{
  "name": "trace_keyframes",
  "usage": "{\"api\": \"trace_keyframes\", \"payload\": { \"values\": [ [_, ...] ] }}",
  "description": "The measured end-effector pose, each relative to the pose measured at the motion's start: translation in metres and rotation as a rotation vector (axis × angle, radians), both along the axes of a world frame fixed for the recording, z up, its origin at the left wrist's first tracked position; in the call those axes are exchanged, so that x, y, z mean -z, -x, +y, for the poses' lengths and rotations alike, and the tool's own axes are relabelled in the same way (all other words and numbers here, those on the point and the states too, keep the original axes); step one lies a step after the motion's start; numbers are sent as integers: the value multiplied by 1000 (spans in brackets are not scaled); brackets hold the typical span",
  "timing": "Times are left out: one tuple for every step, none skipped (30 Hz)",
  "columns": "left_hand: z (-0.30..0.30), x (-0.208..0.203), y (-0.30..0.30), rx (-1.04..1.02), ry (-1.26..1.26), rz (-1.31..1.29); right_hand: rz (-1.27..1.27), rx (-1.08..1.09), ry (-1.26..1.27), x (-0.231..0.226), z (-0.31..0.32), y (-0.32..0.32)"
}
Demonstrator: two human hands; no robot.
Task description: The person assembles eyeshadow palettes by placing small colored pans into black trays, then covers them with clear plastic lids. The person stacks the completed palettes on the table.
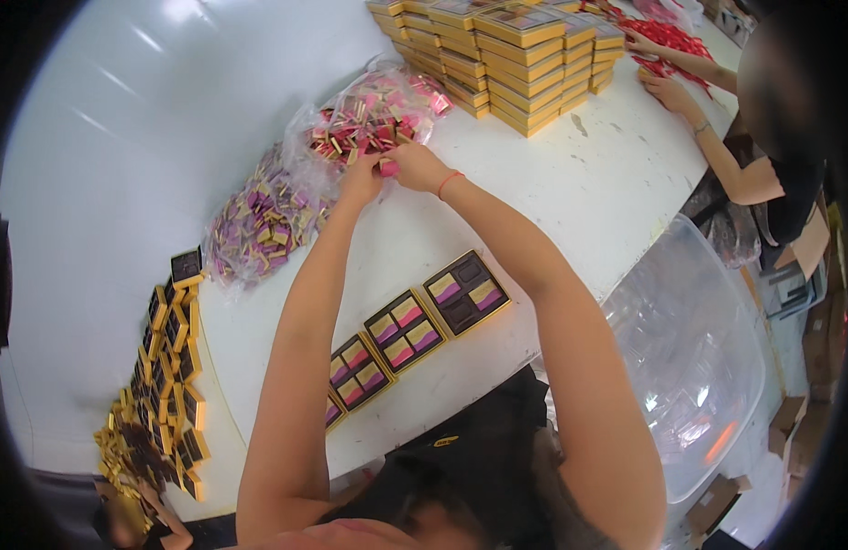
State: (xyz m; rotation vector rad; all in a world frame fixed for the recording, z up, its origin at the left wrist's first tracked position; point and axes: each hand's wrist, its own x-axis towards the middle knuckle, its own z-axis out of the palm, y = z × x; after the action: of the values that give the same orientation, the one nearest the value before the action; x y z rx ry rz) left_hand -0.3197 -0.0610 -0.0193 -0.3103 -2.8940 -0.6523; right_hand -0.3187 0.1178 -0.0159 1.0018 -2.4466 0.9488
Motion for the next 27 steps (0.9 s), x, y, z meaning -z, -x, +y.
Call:
{"api": "trace_keyframes", "payload": {
  "values": [
    [9,0,-2,22,60,-20,-30,115,-24,0,14,-3],
    [12,0,-8,11,76,34,-161,108,121,-7,22,-15],
    [15,0,-15,-1,87,88,-292,98,264,-19,30,-31],
    [19,-1,-19,-13,97,147,-416,89,408,-27,38,-43],
    [23,-3,-19,7,69,159,-750,-101,760,-26,47,-49],
    [19,-3,-20,0,66,179,-964,-235,926,-31,54,-62],
    [14,-4,-21,-8,64,199,-1177,-375,1089,-38,63,-78],
    [12,-4,-21,-7,56,217,-1386,-507,1253,-42,73,-93],
    [10,-4,-19,43,42,416,-1373,-522,1234,-40,80,-103],
    [7,-4,-19,30,-99,355,-1361,-540,1212,-38,86,-112],
    [16,-15,-28,31,-247,281,-1346,-538,1201,-34,96,-122],
    [24,-24,-44,24,-388,199,-1323,-487,1191,-34,104,-134],
    [31,-31,-65,58,-566,64,-1303,-441,1181,-38,110,-146],
    [35,-39,-92,80,-738,-72,-1287,-404,1167,-40,115,-156],
    [39,-47,-115,99,-911,-211,-1252,-351,1155,-39,120,-164],
    [43,-55,-135,98,-917,-291,-1221,-297,1139,-36,125,-173],
    [44,-62,-157,80,-921,-372,-1204,-254,1118,-30,127,-182],
    [43,-66,-177,56,-927,-451,-1184,-204,1100,-21,126,-190],
    [42,-66,-193,78,-945,-492,-1163,-153,1080,-12,127,-196],
    [41,-64,-206,103,-929,-543,-1129,-107,1058,-9,129,-200],
    [39,-62,-219,128,-914,-595,-1179,-140,1025,-7,132,-204],
    [38,-58,-232,155,-899,-648,-1111,-131,982,-6,131,-208],
    [42,-53,-244,161,-891,-644,-1039,-124,938,-11,129,-214],
    [46,-48,-254,168,-884,-641,-966,-116,894,-11,126,-219],
    [48,-45,-260,172,-858,-639,-950,-154,869,-5,126,-217],
    [51,-44,-263,183,-832,-632,-946,-147,882,-5,124,-216],
    [55,-43,-266,175,-819,-628,-941,-140,895,-5,121,-217]
  ]
}}
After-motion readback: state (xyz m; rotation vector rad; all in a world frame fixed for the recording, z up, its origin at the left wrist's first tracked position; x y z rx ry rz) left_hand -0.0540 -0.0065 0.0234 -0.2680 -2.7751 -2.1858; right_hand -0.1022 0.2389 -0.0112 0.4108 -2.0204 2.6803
